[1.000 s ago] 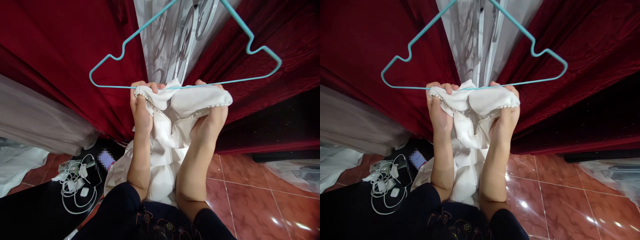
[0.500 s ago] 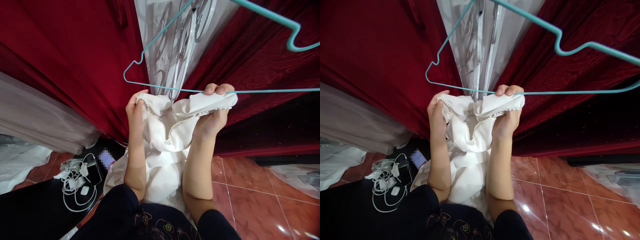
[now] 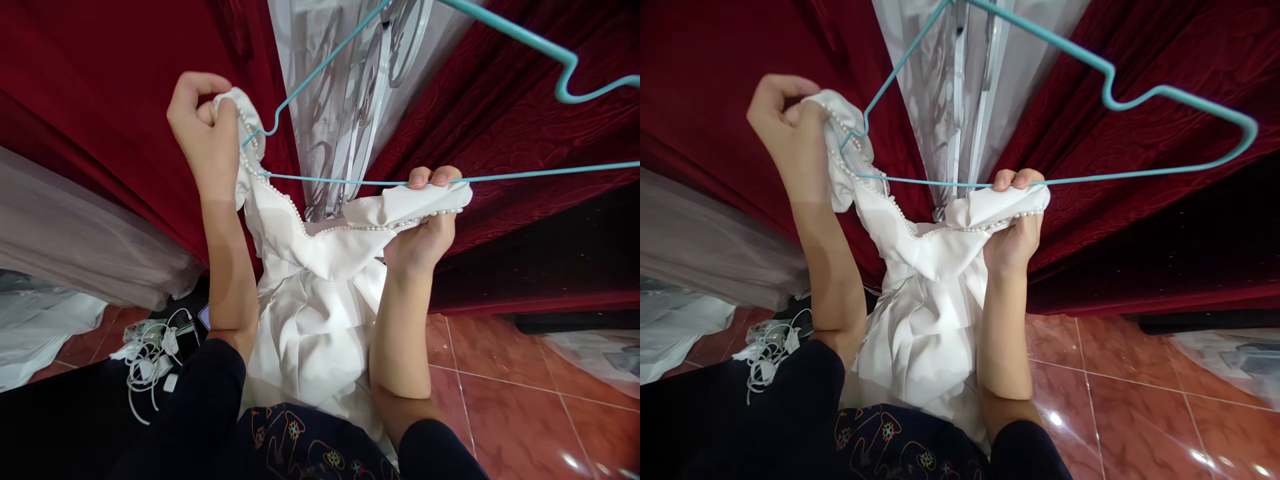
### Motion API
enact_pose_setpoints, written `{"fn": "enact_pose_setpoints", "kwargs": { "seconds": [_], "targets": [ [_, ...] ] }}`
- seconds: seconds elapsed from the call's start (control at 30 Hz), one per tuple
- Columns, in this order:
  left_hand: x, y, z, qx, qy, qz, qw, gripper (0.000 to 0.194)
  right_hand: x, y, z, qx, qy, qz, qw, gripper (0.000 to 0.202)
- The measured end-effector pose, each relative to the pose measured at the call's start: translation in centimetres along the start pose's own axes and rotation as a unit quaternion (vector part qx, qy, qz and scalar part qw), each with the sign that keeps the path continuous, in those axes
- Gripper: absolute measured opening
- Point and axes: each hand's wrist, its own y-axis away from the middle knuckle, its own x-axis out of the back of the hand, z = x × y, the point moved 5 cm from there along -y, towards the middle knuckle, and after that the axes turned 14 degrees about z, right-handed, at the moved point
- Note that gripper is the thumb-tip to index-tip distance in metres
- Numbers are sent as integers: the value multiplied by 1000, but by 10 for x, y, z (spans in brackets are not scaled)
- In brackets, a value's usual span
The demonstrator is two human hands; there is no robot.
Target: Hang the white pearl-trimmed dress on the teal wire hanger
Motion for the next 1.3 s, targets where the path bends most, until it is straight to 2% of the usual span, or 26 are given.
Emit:
{"fn": "enact_pose_setpoints", "kwargs": {
  "seconds": [0.07,0.13,0.23,0.27,0.3,0.33,0.4,0.43,0.5,0.63,0.7,0.73,0.8,0.87,0.93,1.0,1.07,1.1,1.23,1.3],
  "targets": [
    [-18,6,17,21,2,-56,998,29,0,1,0,-4,-10,1,1000,38],
    [-26,19,27,49,21,-85,995,28,0,1,-1,-1,-17,2,1000,37],
    [-10,46,38,48,72,-28,996,10,0,0,-2,-2,-20,1,1000,35],
    [-2,58,38,69,80,-11,994,17,1,0,-1,-4,-19,2,1000,35],
    [2,72,34,129,78,-39,988,29,1,-1,0,-6,-17,2,1000,35],
    [4,90,28,217,65,-82,971,40,1,-2,1,-9,-13,2,1000,36],
    [1,125,20,367,64,-169,913,48,1,-4,3,-12,-5,3,1000,36],
    [-3,139,19,417,89,-185,885,45,0,-4,3,-12,0,4,1000,36],
    [-16,154,23,461,185,-164,852,33,-2,-4,2,-10,8,6,1000,35],
    [-40,156,35,453,341,-67,821,19,0,3,-3,-27,70,20,997,30],
    [-41,152,38,429,361,-38,827,15,12,6,-11,-22,139,44,989,33],
    [-39,150,38,419,360,-32,833,14,21,6,-18,2,184,69,981,36],
    [-33,147,38,412,343,-36,843,13,45,2,-38,82,306,147,937,33],
    [-26,144,38,415,323,-47,849,11,69,-3,-59,126,422,216,871,26],
    [-21,140,38,411,309,-50,856,10,87,-10,-74,84,500,232,830,19],
    [-18,136,40,398,304,-51,864,11,96,-17,-85,21,542,223,810,11],
    [-17,134,42,386,307,-50,868,11,95,-23,-99,17,561,231,795,8],
    [-17,134,42,382,311,-48,869,10,90,-26,-107,44,554,242,796,11],
    [-15,133,43,372,317,-45,871,13,58,-46,-131,212,503,267,794,22],
    [-13,132,43,369,312,-48,874,18,37,-61,-132,274,493,232,792,24]
  ]
}}
